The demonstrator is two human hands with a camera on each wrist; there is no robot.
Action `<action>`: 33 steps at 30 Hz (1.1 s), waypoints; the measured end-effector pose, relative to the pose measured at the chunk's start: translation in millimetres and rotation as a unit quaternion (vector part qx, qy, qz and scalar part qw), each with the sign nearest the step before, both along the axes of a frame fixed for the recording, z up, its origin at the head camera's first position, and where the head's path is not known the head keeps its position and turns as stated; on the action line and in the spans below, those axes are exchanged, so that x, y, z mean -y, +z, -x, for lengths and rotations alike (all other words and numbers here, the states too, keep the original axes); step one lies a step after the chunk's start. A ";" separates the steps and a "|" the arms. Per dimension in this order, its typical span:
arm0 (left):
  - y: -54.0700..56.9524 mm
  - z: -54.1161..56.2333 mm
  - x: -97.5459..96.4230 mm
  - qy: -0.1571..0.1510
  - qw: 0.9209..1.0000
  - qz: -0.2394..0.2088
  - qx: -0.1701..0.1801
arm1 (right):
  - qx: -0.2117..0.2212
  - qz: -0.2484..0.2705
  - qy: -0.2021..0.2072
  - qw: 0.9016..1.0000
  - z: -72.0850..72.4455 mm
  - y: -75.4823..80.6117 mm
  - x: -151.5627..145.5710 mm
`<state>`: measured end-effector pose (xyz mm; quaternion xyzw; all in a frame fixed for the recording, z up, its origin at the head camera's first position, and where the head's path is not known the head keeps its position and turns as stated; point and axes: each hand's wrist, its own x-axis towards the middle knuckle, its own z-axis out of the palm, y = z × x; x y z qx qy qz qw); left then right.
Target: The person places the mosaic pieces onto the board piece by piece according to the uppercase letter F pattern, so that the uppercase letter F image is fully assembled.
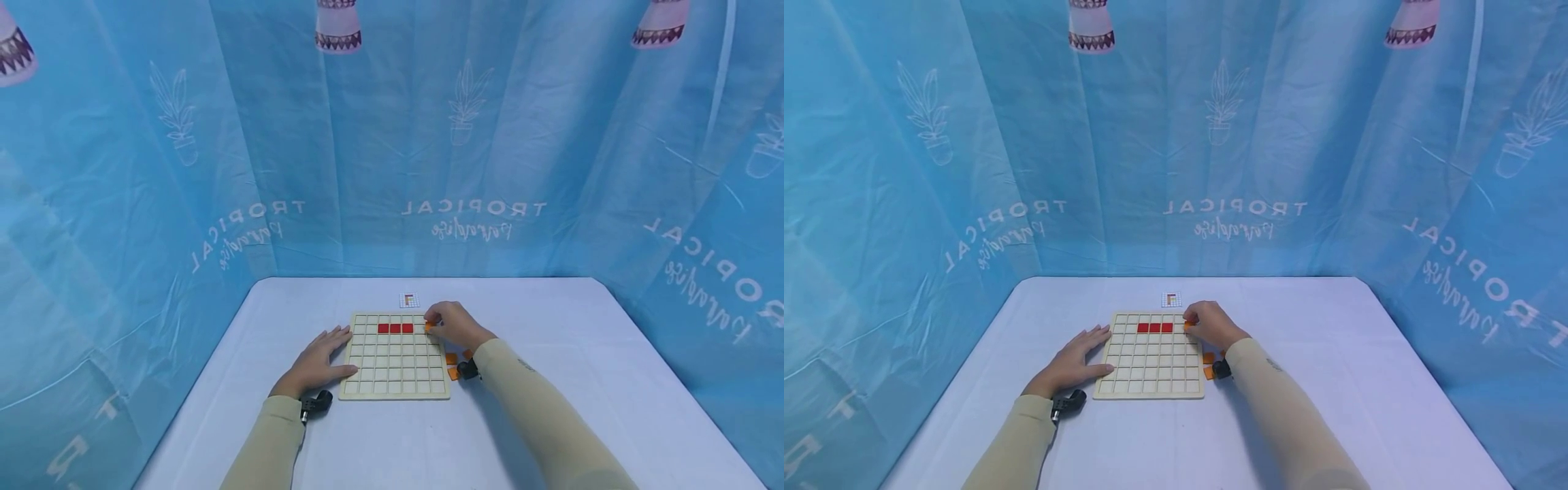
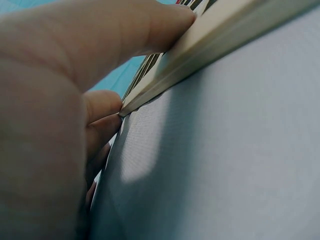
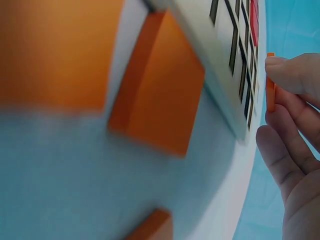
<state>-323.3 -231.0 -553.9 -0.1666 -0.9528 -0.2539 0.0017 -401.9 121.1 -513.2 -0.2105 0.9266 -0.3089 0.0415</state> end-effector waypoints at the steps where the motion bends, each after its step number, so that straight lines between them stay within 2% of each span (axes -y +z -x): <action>1: 0.3 -0.2 -0.2 0.001 1.000 -0.002 0.002 | -0.001 0.001 0.001 1.000 0.0 0.1 1.8; 13: -4.5 6.0 0.8 -0.005 1.000 0.008 -0.002 | -0.001 0.006 0.030 1.000 2.4 2.5 20.9; 25: 0.1 4.1 1.5 -0.007 1.000 0.007 -0.002 | -0.014 0.004 0.073 0.997 0.3 7.2 48.1; 33: -4.1 5.0 3.3 -0.005 1.000 0.008 0.009 | -0.005 0.012 0.090 0.996 -2.7 4.6 60.3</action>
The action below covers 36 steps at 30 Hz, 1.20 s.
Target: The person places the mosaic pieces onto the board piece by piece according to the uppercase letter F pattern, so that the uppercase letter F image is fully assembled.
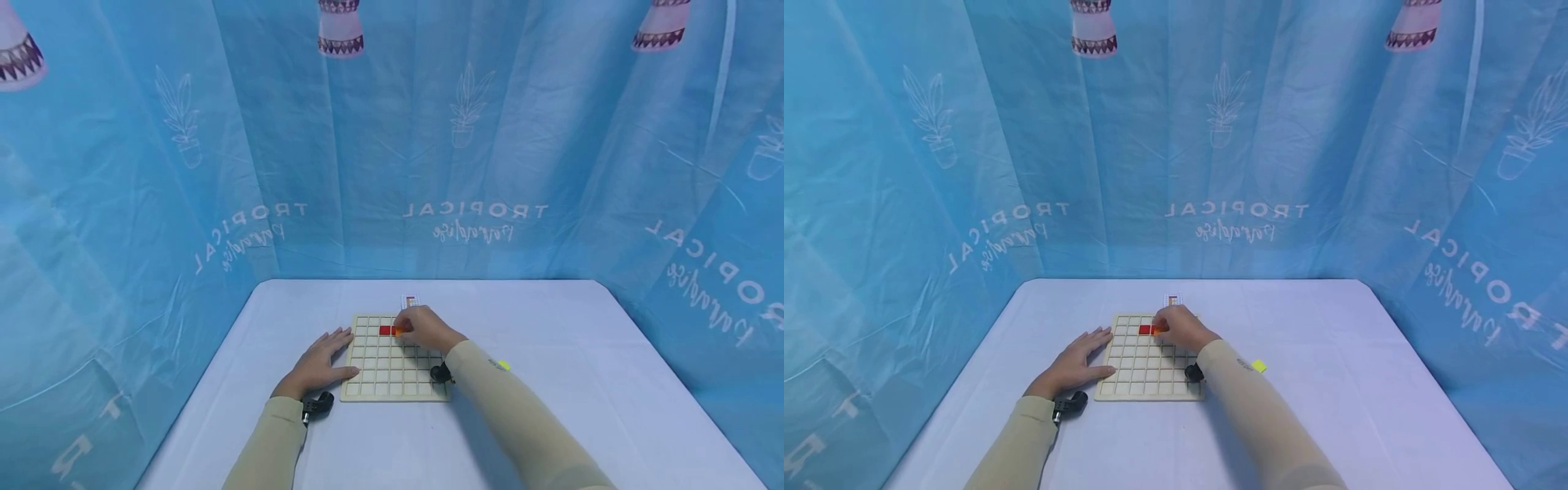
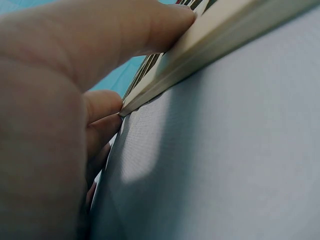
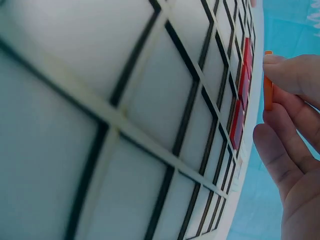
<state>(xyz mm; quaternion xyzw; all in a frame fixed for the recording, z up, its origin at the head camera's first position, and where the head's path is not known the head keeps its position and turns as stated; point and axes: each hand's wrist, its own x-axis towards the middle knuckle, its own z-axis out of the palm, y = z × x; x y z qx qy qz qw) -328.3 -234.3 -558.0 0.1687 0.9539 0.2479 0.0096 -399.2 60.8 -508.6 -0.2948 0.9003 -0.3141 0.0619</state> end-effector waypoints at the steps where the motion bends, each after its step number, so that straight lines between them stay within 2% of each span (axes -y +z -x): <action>1: -0.6 0.1 0.3 0.001 1.000 0.000 0.001 | 0.001 -0.002 0.000 1.000 -1.0 -0.2 1.5; 8: -0.7 -1.1 1.6 0.011 1.000 -0.010 0.001 | -0.011 0.000 0.022 1.000 -5.3 -2.1 13.5; 14: -1.0 -1.1 1.7 0.005 1.000 -0.009 0.001 | -0.033 -0.011 0.038 0.999 -5.3 -7.7 24.4; 22: 0.5 -1.4 0.5 -0.002 1.000 -0.007 -0.001 | -0.025 -0.030 0.020 0.999 -5.5 -11.9 34.4; 36: 0.9 -0.7 0.3 -0.014 1.000 -0.005 -0.015 | -0.074 -0.031 0.018 0.997 -5.8 -17.9 39.7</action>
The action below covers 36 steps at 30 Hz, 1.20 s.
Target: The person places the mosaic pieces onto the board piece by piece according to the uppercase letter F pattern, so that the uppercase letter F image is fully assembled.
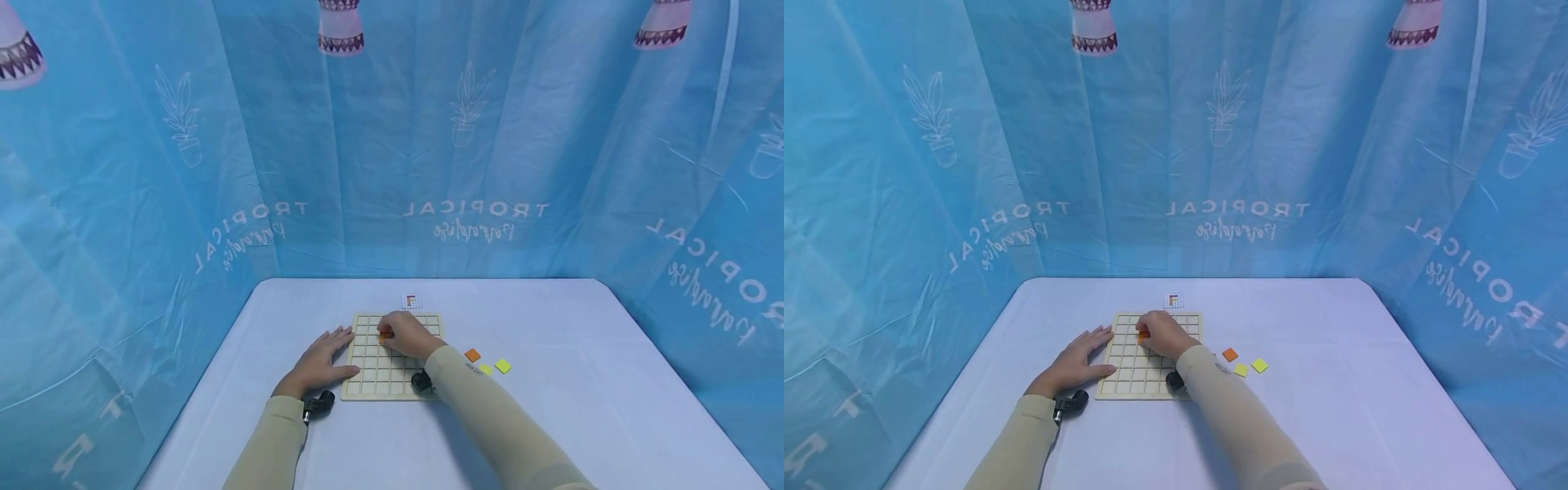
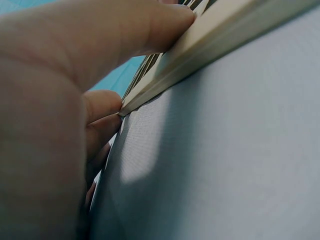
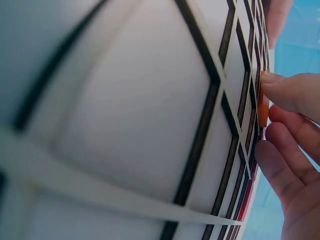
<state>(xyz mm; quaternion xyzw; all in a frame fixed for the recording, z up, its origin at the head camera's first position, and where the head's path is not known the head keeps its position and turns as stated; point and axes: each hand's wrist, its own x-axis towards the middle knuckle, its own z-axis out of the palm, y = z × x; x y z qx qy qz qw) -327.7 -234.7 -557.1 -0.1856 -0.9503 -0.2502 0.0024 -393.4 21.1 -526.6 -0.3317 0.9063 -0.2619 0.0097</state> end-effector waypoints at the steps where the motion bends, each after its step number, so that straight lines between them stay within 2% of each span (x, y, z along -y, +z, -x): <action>1: -0.1 0.0 0.0 0.000 1.000 0.000 -0.001 | 0.000 0.000 -0.001 1.000 0.1 -0.6 0.2; 14: 0.1 -1.1 -2.6 0.013 1.000 0.004 0.007 | 0.028 0.007 -0.007 1.000 -6.1 3.5 -6.8; 21: 1.8 -3.2 -2.7 0.017 1.000 0.000 0.008 | 0.036 0.016 -0.026 0.999 -8.5 8.8 -26.5; 25: 3.1 -3.3 -3.8 0.013 1.000 0.000 0.005 | 0.053 0.017 -0.059 0.997 -5.2 13.9 -50.1; 36: -0.6 -2.4 -0.9 0.013 1.000 -0.004 0.007 | 0.082 -0.007 -0.172 0.982 4.8 7.1 -124.6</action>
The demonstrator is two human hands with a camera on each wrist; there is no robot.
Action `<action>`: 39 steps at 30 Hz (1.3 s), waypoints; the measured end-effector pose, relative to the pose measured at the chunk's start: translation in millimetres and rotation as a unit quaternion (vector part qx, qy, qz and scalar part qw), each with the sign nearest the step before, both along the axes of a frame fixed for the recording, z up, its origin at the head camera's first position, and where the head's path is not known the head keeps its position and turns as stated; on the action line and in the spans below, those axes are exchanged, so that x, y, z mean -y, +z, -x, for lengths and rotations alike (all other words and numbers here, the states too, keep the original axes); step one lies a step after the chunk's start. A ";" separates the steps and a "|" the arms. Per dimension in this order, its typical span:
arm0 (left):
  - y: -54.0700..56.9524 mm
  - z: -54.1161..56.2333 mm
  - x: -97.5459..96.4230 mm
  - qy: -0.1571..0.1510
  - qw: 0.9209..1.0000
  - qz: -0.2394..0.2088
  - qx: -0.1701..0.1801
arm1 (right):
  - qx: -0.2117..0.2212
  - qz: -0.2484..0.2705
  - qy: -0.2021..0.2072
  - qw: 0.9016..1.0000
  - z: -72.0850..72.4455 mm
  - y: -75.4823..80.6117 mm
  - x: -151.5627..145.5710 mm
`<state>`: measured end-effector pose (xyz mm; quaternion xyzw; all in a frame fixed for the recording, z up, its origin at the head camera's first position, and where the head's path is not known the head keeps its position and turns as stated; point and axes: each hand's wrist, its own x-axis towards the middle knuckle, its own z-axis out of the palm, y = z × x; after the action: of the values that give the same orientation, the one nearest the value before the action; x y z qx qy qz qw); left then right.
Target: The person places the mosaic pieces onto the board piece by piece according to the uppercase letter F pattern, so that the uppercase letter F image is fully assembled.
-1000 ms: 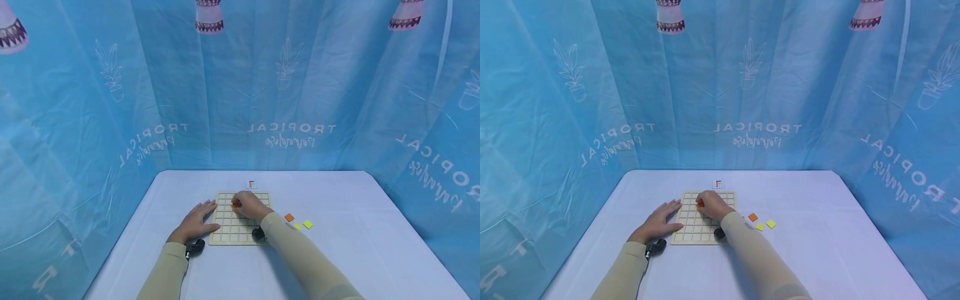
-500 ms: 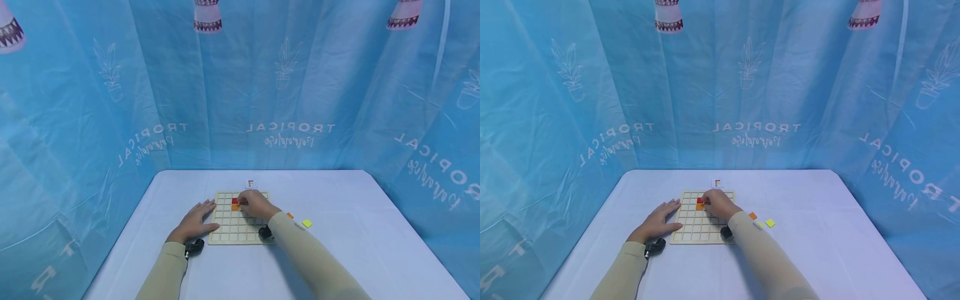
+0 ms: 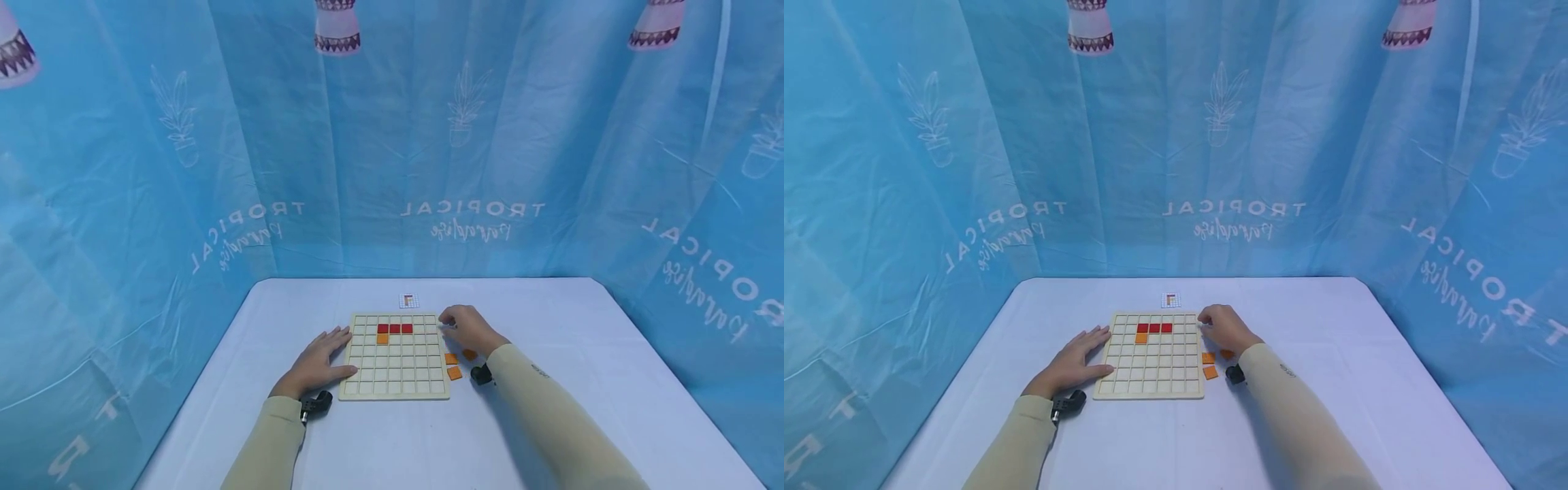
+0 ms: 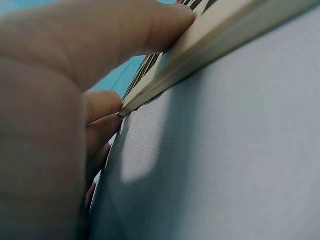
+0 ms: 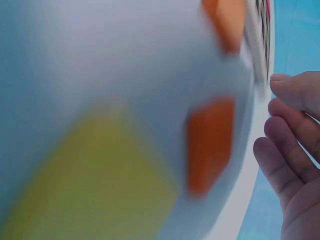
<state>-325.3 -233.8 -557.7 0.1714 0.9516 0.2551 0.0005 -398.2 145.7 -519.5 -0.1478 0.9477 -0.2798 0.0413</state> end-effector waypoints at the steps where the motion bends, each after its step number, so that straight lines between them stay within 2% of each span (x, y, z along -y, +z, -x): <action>1: -0.2 -0.1 0.4 0.001 1.000 0.000 0.001 | 0.002 -0.001 -0.005 1.000 -0.1 0.0 -5.6; 5: -1.1 0.2 1.8 0.002 1.000 -0.005 -0.003 | 0.006 -0.003 -0.008 1.000 0.2 -0.8 -24.9; 10: -1.6 0.0 2.1 0.003 1.000 -0.010 0.002 | 0.029 -0.008 -0.005 1.000 2.1 -3.9 -41.7; 15: -3.3 0.0 1.9 0.005 1.000 -0.005 0.000 | 0.050 -0.001 -0.012 0.999 0.9 -4.4 -49.4; 20: -3.8 -0.6 1.3 0.004 1.000 -0.007 -0.002 | 0.052 -0.003 -0.007 0.999 -2.9 -3.5 -53.4; 30: -4.5 1.1 0.1 0.005 1.000 0.000 -0.004 | 0.064 0.009 0.007 0.998 -16.9 1.3 -55.4; 39: -2.6 2.1 -0.7 0.003 1.000 -0.004 -0.003 | 0.060 0.025 0.046 0.997 -33.3 1.3 -58.7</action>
<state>-327.4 -233.1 -560.3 0.1697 0.9511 0.2581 -0.0036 -364.9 204.4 -518.2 -0.1756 0.9282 -0.3099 0.1071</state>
